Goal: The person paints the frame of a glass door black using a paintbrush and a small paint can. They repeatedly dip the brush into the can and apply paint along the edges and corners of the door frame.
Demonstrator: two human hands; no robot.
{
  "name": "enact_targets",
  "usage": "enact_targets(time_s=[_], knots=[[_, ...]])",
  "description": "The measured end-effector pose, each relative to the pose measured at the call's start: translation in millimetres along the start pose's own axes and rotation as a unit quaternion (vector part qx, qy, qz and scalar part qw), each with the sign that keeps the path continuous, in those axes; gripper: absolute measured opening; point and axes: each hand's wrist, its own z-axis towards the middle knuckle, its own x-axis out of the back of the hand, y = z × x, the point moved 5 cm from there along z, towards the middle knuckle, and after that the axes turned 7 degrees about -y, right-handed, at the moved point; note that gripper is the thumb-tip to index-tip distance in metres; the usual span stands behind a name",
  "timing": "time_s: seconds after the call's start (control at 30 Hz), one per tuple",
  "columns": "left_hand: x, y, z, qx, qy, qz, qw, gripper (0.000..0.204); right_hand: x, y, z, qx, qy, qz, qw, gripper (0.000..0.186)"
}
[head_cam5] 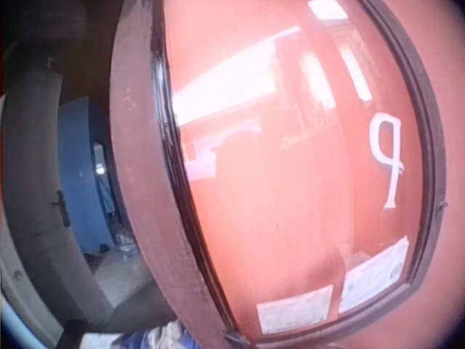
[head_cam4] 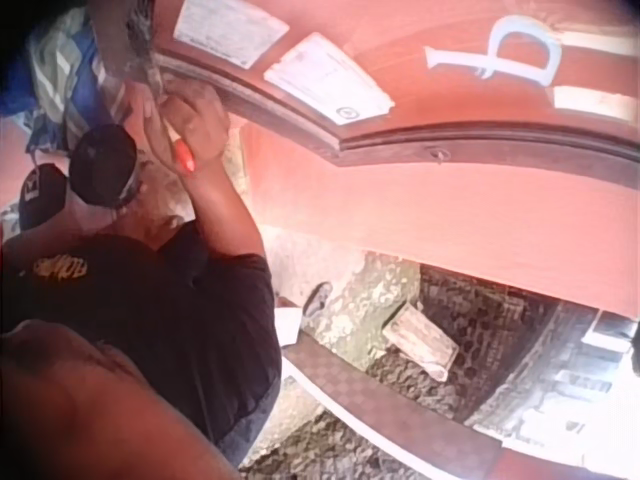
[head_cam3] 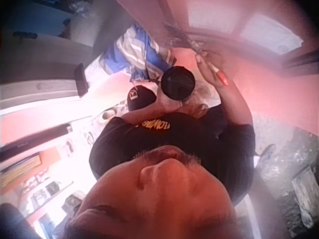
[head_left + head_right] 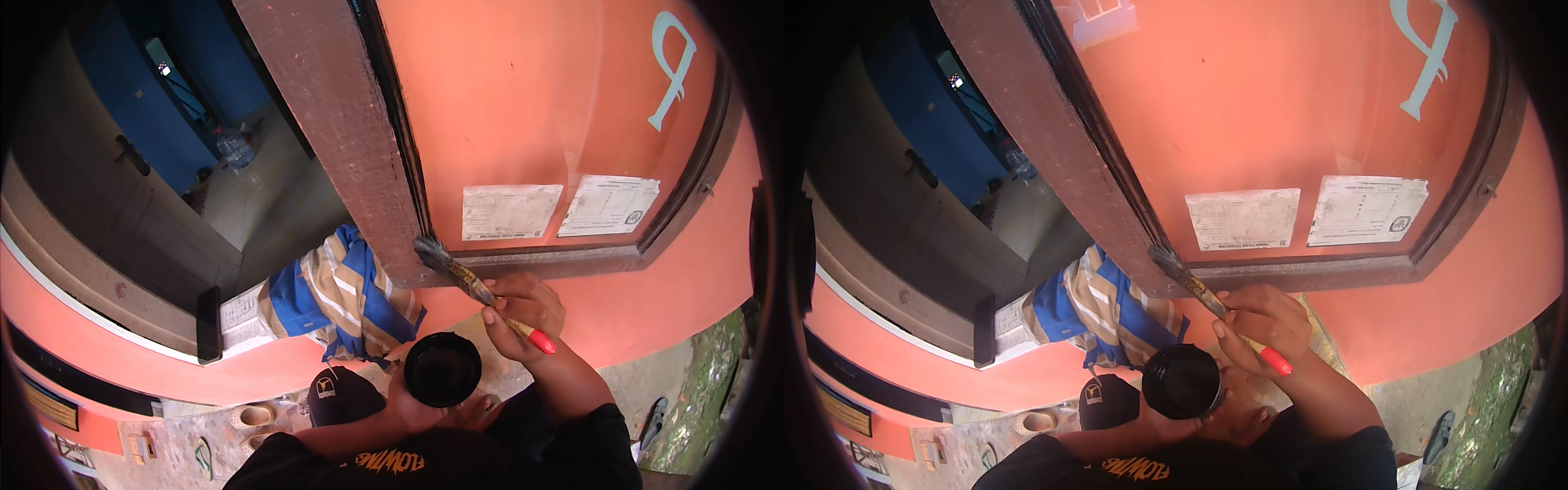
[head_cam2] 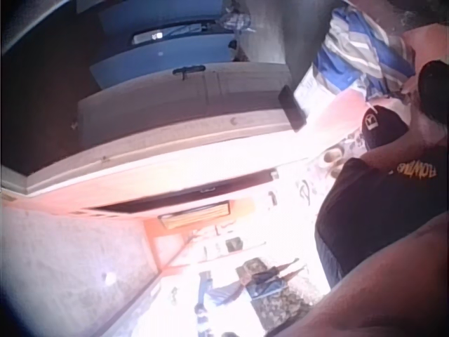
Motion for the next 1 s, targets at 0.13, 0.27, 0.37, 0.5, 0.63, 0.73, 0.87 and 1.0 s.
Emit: enact_targets(time_s=[0.13, 0.27, 0.37, 0.5, 0.63, 0.73, 0.87, 1.0], knots=[[7, 0, -2, 0.048, -0.07, 0.007, 0.996, 0.07, 9, -8, 3, -0.005, -0.016, -0.001, 1.0, 0.028], [11, 3, 2, 0.047, -0.055, 0.011, 0.997, 0.071, 10, -6, 20, 0.031, 0.019, 0.004, 0.999, 0.03], [10, 5, 1, 0.029, -0.062, 0.044, 0.997, 0.072, 2, -3, 12, 0.037, 0.018, 0.006, 0.999, 0.03], [6, 5, 1, -0.006, -0.023, 0.05, 0.998, 0.073, -3, 1, -12, -0.002, -0.021, 0.015, 1.0, 0.031], [4, 5, -4, 0.036, -0.082, 0.062, 0.994, 0.072, 6, -4, -9, -0.002, -0.008, 0.017, 1.0, 0.03], [8, 4, -3, 0.026, -0.026, 0.053, 0.998, 0.073, 7, -5, 6, 0.017, 0.023, 0.019, 0.999, 0.029], [-5, -3, -2, 0.076, -0.103, -0.045, 0.991, 0.078, -3, -1, -2, 0.014, 0.025, 0.015, 0.999, 0.028], [-2, -3, -3, 0.068, -0.107, -0.041, 0.991, 0.082, -4, -1, -22, -0.026, -0.013, 0.005, 1.0, 0.028]])
